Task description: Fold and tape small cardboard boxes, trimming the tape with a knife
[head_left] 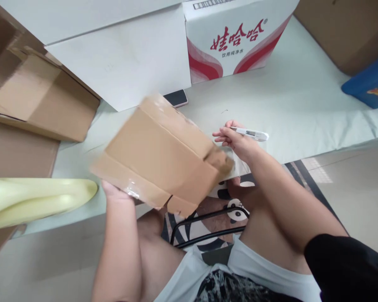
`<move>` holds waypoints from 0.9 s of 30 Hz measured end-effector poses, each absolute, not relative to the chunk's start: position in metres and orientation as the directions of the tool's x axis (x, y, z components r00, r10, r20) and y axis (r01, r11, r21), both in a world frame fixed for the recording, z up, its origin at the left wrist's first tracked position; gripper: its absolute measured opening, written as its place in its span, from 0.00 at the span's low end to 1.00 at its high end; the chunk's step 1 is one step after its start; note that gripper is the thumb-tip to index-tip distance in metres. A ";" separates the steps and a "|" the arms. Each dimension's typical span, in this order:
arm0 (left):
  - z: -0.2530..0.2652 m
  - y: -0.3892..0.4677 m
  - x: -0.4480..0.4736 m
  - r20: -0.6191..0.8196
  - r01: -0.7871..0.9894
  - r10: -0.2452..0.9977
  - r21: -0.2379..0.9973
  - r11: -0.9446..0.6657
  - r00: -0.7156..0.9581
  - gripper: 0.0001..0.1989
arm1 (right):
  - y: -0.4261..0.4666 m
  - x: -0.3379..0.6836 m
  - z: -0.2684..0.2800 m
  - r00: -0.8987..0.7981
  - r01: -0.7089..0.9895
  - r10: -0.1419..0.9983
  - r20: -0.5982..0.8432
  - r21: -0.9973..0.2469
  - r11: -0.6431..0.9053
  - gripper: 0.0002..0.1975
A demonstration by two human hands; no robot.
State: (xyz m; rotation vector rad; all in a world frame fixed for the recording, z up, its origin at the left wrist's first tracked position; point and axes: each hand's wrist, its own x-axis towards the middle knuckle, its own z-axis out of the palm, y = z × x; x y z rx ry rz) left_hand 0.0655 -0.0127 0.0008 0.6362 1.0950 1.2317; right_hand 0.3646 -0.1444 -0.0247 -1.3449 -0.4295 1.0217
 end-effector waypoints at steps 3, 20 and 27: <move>-0.002 -0.007 0.064 -0.146 -0.470 0.981 0.880 0.071 -0.124 0.24 | -0.145 0.364 -0.028 0.512 -0.390 0.812 -0.280 -0.918 -0.070 0.26; 0.003 -0.003 0.076 -0.379 -0.595 0.925 0.747 0.298 -0.013 0.10 | -0.151 0.337 -0.009 0.507 -0.320 0.833 -0.220 -0.946 -0.055 0.27; 0.007 -0.011 0.074 -0.478 -0.566 0.878 0.722 0.399 0.010 0.09 | -0.184 0.318 0.008 0.562 -0.235 0.796 -0.226 -0.966 -0.108 0.22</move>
